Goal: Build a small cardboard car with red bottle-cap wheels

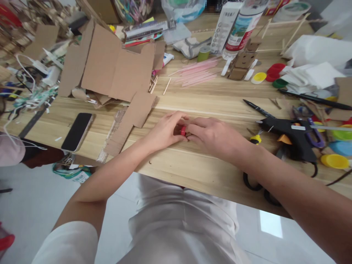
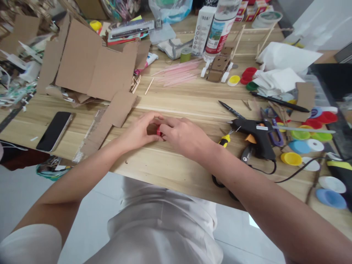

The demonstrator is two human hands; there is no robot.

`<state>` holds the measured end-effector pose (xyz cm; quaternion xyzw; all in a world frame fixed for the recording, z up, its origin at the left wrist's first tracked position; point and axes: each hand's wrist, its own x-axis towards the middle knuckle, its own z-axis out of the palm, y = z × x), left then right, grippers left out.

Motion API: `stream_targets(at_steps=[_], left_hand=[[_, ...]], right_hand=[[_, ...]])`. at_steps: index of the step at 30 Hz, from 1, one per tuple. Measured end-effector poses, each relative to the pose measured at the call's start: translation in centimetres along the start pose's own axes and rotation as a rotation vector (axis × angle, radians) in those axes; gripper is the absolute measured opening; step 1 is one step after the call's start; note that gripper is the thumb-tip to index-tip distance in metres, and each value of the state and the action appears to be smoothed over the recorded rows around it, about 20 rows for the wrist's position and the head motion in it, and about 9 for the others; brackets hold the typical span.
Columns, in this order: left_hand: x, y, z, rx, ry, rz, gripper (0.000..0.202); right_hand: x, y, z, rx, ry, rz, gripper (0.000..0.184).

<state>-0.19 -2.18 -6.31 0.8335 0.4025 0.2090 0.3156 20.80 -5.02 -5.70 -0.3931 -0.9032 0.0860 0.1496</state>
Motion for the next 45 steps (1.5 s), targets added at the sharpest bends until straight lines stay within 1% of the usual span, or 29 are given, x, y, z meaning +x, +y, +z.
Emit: stream_targets(at_steps=[3,6,10,13,18,26,31,38,42,45], left_hand=[[0.0,-0.1,-0.2,0.010,-0.017,0.006,0.048],[0.0,0.0,-0.3,0.042,-0.016,0.030,0.043],[0.0,0.2,-0.3,0.081,-0.010,0.060,0.040],[0.1,0.4,-0.3,0.117,-0.008,0.056,0.040],[0.0,0.4,-0.2,0.142,-0.014,0.062,0.040],[0.1,0.0,0.1,0.185,-0.002,0.133,0.044],[0.1,0.0,0.1,0.200,0.002,0.133,0.047],[0.0,0.0,0.1,0.185,0.004,0.120,0.050],[0.1,-0.2,0.3,0.197,-0.002,0.142,0.042],[0.2,-0.4,0.4,0.223,-0.010,0.173,0.038]], right_hand=[[-0.1,-0.2,0.1,-0.042,-0.023,-0.017,0.026],[-0.1,-0.5,0.2,-0.088,-0.032,-0.001,0.030],[0.2,-0.9,0.2,-0.092,-0.018,0.036,0.026],[0.4,-1.1,0.3,-0.074,-0.024,0.052,0.023],[0.7,-1.5,0.2,-0.109,-0.025,0.113,0.022],[0.8,-1.6,0.1,-0.111,-0.021,0.095,0.018],[0.5,-1.8,0.2,-0.133,-0.018,0.098,0.017],[0.2,-1.5,0.6,-0.081,0.005,0.142,0.016],[-0.8,-1.0,-0.4,0.030,0.007,0.153,0.028],[-2.1,-0.5,-1.2,0.135,0.024,0.198,0.036]])
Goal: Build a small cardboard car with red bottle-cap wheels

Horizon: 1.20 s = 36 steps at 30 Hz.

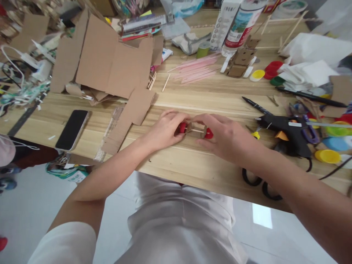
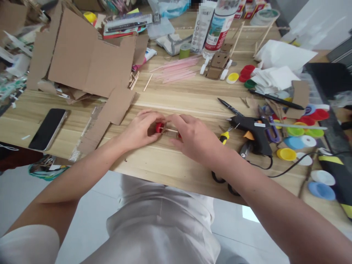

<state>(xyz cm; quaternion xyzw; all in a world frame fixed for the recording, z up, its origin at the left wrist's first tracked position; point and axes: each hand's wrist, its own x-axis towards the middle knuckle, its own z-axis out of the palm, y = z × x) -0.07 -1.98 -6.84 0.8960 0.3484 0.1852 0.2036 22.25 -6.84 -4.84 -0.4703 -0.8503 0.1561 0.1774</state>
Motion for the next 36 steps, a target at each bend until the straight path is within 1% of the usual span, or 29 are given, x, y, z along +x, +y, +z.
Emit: stream_targets(at_steps=[3,6,12,15,21,30,33,36], left_hand=[[0.0,-0.1,0.0,0.015,-0.004,0.010,0.034],[-0.1,0.1,-0.2,0.024,-0.024,-0.007,0.031],[0.0,0.6,-0.4,-0.013,-0.047,-0.082,0.034],[0.1,0.4,-0.2,-0.034,-0.025,-0.104,0.026],[0.4,0.2,-0.1,-0.029,0.041,-0.066,0.017],[1.0,1.2,-1.0,0.033,-0.016,-0.103,0.013],[1.1,1.2,-1.2,0.046,-0.019,-0.108,0.012],[1.0,1.0,-1.1,0.050,-0.019,-0.126,0.016]], right_hand=[[-1.0,0.6,-0.3,0.030,0.043,0.063,0.036],[-1.5,0.9,0.0,0.027,0.080,0.105,0.031],[-1.4,0.8,0.5,-0.003,0.102,0.131,0.021],[-1.3,0.7,0.5,-0.007,0.097,0.144,0.019],[-1.1,0.4,0.4,-0.018,0.108,0.152,0.017],[-1.0,0.6,0.6,-0.020,0.088,0.131,0.018],[-0.9,0.6,0.6,-0.010,0.081,0.136,0.018],[-1.1,0.8,0.5,0.012,0.073,0.130,0.020]])
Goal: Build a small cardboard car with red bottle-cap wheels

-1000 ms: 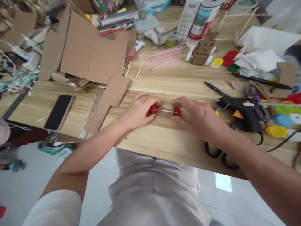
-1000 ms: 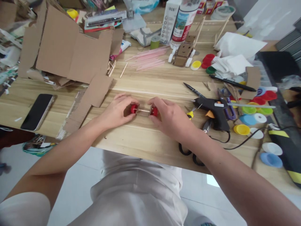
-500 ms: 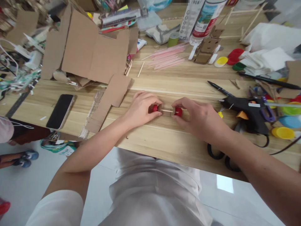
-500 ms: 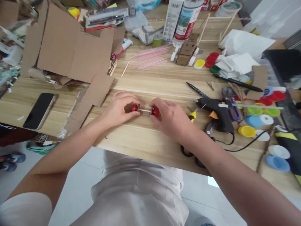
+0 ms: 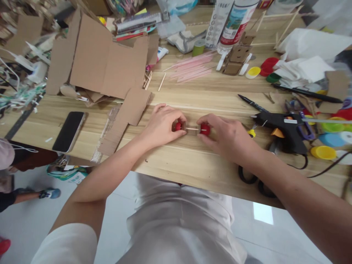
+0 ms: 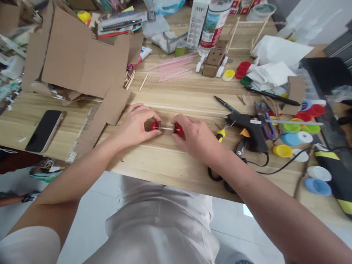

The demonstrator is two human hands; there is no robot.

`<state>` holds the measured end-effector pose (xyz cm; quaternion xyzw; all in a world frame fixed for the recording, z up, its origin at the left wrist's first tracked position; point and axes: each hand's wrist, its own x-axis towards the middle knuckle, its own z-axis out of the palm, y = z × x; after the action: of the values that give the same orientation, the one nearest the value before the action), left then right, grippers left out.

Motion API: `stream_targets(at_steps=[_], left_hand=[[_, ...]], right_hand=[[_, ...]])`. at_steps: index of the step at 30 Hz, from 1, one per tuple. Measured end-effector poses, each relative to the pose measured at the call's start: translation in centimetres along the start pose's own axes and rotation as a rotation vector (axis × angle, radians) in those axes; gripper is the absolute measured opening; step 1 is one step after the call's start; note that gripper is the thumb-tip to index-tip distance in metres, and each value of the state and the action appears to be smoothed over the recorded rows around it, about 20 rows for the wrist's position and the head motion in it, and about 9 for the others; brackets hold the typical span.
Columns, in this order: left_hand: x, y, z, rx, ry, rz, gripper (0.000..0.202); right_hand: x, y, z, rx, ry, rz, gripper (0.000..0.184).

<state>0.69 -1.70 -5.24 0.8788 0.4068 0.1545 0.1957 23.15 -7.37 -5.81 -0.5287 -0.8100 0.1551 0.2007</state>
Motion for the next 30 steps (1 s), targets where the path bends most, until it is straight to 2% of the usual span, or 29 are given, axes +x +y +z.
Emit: stream_targets(at_steps=[6,10,18,25,30], left_hand=[[-0.3,-0.2,0.5,-0.003,0.034,-0.001,0.022],[-0.4,-0.1,0.5,0.000,0.034,0.007,0.029],[-0.7,0.1,0.4,0.036,0.040,-0.002,0.024],[-0.6,0.0,0.3,0.038,0.022,-0.018,0.035],[-0.4,-0.3,0.6,0.023,0.037,0.011,0.039]], right_hand=[[-0.7,0.6,-0.2,0.022,0.006,-0.028,0.040],[-1.1,0.4,-0.2,-0.004,0.023,-0.012,0.033],[-0.5,0.4,-0.2,-0.115,-0.006,-0.014,0.018],[0.2,-0.5,-0.3,-0.285,-0.087,0.000,0.018],[0.5,-0.7,-0.4,-0.278,-0.101,-0.046,0.022]])
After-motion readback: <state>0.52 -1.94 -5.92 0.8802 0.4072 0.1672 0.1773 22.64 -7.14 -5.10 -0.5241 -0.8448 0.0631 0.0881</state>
